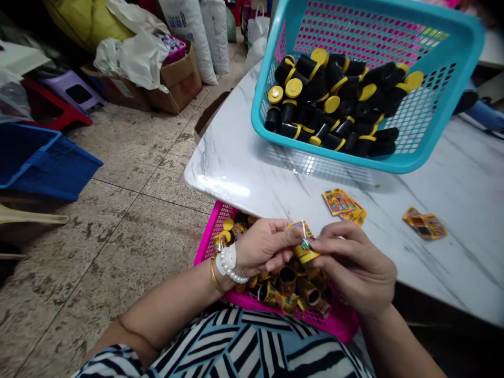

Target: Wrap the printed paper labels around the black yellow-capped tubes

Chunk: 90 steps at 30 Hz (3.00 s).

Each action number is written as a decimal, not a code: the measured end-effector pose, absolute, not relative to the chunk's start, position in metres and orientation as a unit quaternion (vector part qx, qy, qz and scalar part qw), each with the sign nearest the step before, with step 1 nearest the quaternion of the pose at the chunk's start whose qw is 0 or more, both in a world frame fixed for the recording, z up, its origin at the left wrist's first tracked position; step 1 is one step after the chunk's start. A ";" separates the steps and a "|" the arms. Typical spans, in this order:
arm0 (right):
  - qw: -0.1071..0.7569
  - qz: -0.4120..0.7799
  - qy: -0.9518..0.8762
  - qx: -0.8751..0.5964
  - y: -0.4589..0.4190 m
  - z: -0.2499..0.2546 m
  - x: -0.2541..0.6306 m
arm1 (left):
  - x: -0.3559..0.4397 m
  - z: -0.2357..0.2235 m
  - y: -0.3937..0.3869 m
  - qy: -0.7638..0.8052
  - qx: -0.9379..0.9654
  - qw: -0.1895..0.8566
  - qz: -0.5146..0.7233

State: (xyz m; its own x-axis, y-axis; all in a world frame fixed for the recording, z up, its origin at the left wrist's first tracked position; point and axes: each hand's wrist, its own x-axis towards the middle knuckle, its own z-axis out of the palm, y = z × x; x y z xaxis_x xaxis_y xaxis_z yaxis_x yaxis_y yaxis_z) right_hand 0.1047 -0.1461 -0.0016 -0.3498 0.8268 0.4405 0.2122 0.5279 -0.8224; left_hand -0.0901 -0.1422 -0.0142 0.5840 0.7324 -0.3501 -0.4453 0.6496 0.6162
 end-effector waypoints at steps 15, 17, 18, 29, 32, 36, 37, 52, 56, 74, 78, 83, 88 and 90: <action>0.442 0.239 -0.786 -0.360 -0.153 0.000 0.103 | -0.087 -0.016 -0.146 0.304 0.224 0.866 0.326; 0.449 0.230 -0.781 -0.368 -0.155 -0.004 0.105 | -0.088 -0.015 -0.147 0.315 0.229 0.861 0.327; 0.452 0.227 -0.774 -0.381 -0.157 -0.007 0.105 | -0.088 -0.013 -0.147 0.322 0.235 0.854 0.334; 0.524 0.325 -0.563 -0.551 -0.176 -0.019 0.079 | -0.067 -0.004 -0.145 0.329 0.193 0.794 0.473; 0.518 0.479 -0.445 -0.552 -0.169 -0.015 0.076 | -0.062 -0.005 -0.143 0.330 0.191 0.790 0.480; 0.501 0.500 -0.463 -0.533 -0.164 -0.013 0.084 | -0.072 -0.005 -0.144 0.344 0.268 0.792 0.428; 0.503 0.453 -0.507 -0.534 -0.163 -0.012 0.087 | -0.077 -0.003 -0.143 0.348 0.290 0.790 0.415; 0.421 0.609 -0.490 -0.461 -0.154 -0.009 0.092 | -0.095 -0.009 -0.149 0.339 0.345 0.792 0.373; 0.451 0.454 -0.629 -0.441 -0.154 -0.004 0.094 | -0.094 -0.015 -0.155 0.318 0.290 0.823 0.371; 0.285 0.003 -0.786 -0.548 -0.072 -0.009 0.147 | -0.119 -0.020 -0.167 0.592 0.563 0.488 0.307; 0.283 -0.011 -0.788 -0.547 -0.064 -0.018 0.145 | -0.122 -0.016 -0.163 0.604 0.554 0.440 0.367; 0.414 -0.026 -0.782 -0.466 -0.094 -0.001 0.113 | -0.100 0.008 -0.140 0.548 0.504 0.500 0.443; 0.475 0.034 -0.781 -0.404 -0.115 0.009 0.086 | -0.081 0.017 -0.114 0.472 0.445 0.580 0.493; 0.491 0.148 -0.731 -0.450 -0.114 0.009 0.081 | -0.081 0.015 -0.111 0.465 0.438 0.588 0.495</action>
